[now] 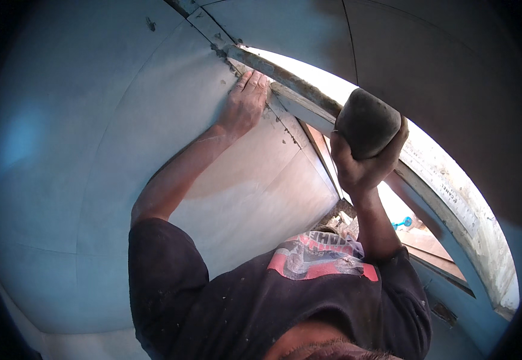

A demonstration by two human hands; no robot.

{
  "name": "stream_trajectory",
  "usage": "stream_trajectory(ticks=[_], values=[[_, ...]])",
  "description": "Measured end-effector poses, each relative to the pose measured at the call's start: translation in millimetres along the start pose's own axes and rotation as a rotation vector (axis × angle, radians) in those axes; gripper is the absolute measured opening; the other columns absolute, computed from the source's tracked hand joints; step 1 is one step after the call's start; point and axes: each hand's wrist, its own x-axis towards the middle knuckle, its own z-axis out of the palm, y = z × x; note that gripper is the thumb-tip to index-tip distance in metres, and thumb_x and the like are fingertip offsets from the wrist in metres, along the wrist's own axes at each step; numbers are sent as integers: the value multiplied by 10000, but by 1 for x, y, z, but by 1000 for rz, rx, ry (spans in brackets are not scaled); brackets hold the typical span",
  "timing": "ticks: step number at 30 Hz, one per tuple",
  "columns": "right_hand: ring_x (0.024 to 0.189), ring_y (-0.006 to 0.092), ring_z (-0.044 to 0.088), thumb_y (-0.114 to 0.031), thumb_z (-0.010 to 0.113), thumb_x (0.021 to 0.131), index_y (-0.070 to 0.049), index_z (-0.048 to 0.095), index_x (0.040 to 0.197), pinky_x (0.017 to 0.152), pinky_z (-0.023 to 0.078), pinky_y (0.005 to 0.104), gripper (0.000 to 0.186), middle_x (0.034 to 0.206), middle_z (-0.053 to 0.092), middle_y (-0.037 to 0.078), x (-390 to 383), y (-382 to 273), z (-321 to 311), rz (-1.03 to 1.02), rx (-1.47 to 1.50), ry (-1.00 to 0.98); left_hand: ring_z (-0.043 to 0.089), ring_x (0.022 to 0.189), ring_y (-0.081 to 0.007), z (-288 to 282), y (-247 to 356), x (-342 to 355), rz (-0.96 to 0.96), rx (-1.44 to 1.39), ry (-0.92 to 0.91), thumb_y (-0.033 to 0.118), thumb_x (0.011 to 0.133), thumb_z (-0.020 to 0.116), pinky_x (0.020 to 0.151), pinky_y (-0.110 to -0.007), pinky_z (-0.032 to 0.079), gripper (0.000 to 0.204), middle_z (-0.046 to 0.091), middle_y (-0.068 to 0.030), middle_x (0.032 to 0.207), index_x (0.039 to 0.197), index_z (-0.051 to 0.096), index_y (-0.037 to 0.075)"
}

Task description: The person applies wet plaster from a bucket onto a wall joint using a trowel, then uses a hammer to set a wooden trim piece into the wet plaster.

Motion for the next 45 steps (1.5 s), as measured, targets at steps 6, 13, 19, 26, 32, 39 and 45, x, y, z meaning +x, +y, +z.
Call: stream_trajectory(ticks=[6,13,19,26,32,39,45], values=[[977,212,625,-219,795,736,2,310,1384,865,514,334,839,1131,566,138,-5,-2,5,116,153,41,481,1324,-245,0,-4,-3,39,7,36,195,944,518,1188,-382,311,408,587,-116,1309,1296,595,1],[949,199,615,-211,785,744,-4,321,1363,839,513,319,801,1096,561,117,-5,1,7,133,298,58,466,1345,-233,-3,-9,2,36,-33,-6,199,940,520,1201,-381,281,421,582,-110,1335,1309,585,6],[940,196,614,-197,780,757,-16,334,1355,826,517,307,767,1104,558,127,-4,8,3,148,237,-17,467,1344,-227,-3,-8,-2,44,-18,11,197,945,506,1199,-383,283,414,577,-109,1342,1303,589,7],[1050,242,586,-258,818,719,-10,189,1468,911,490,369,1010,1216,495,160,-13,12,4,61,93,10,476,1329,-226,-4,-11,4,30,-27,-36,212,954,498,1204,-380,279,409,579,-101,1333,1293,595,4],[1124,272,577,-266,817,717,-1,205,1463,949,487,390,1000,1269,489,189,-5,9,-1,-16,-91,-39,493,1310,-230,-7,-13,7,22,-52,30,198,953,492,1206,-382,279,399,591,-98,1306,1283,602,4],[1133,286,595,-200,792,728,-4,227,1448,948,511,386,936,1254,521,192,-2,8,-3,-131,-258,-1,528,1270,-227,-5,-9,4,30,-77,28,156,918,542,1181,-380,321,362,622,-101,1244,1236,631,8],[1016,275,630,-261,833,682,30,259,1403,850,519,392,967,1153,549,188,-6,12,-5,-117,-81,-18,507,1293,-218,-7,-7,4,35,-60,-2,163,927,544,1184,-370,323,370,599,-101,1287,1254,619,6]])
